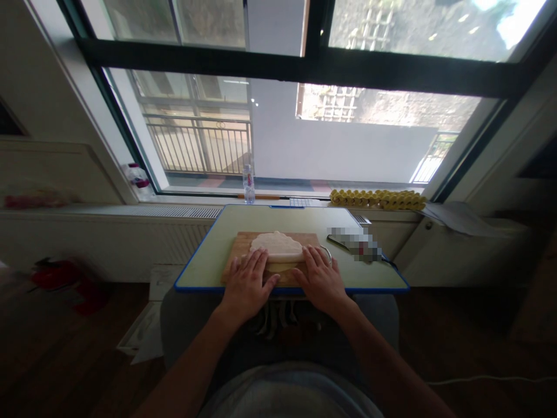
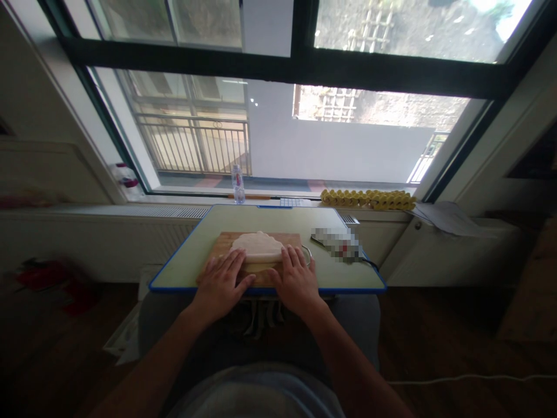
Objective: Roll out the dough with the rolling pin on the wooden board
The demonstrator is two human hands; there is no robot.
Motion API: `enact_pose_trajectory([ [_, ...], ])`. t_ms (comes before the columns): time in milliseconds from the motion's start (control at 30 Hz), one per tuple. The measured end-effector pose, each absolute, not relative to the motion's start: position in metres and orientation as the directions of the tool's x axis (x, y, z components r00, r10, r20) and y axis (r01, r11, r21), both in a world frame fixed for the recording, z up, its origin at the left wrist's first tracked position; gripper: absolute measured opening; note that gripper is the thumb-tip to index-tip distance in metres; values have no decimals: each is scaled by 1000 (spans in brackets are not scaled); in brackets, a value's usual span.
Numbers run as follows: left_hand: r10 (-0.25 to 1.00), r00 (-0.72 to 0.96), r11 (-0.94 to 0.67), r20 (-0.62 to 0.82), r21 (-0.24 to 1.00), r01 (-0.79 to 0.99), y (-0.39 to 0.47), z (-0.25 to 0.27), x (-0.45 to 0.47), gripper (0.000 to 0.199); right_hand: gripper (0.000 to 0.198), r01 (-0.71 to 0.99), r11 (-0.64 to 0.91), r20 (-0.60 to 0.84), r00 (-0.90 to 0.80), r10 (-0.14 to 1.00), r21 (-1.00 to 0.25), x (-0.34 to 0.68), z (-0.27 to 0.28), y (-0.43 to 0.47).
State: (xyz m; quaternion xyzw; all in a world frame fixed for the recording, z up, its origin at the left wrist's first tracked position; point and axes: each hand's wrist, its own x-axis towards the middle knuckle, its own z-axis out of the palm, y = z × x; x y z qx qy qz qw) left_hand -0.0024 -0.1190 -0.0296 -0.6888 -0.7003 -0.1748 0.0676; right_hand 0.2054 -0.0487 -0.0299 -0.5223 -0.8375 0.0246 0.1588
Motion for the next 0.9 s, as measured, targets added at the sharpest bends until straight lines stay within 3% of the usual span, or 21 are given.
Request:
enact_pose_trajectory([
  [433, 970, -25, -15, 243, 164, 986, -52, -13, -23, 66, 74, 872, 415, 148, -389, 909, -258, 183, -13, 3],
  [900, 935, -12, -32, 354, 117, 993, -124, -34, -7, 67, 69, 863, 464, 225, -420, 879, -201, 209, -29, -50],
])
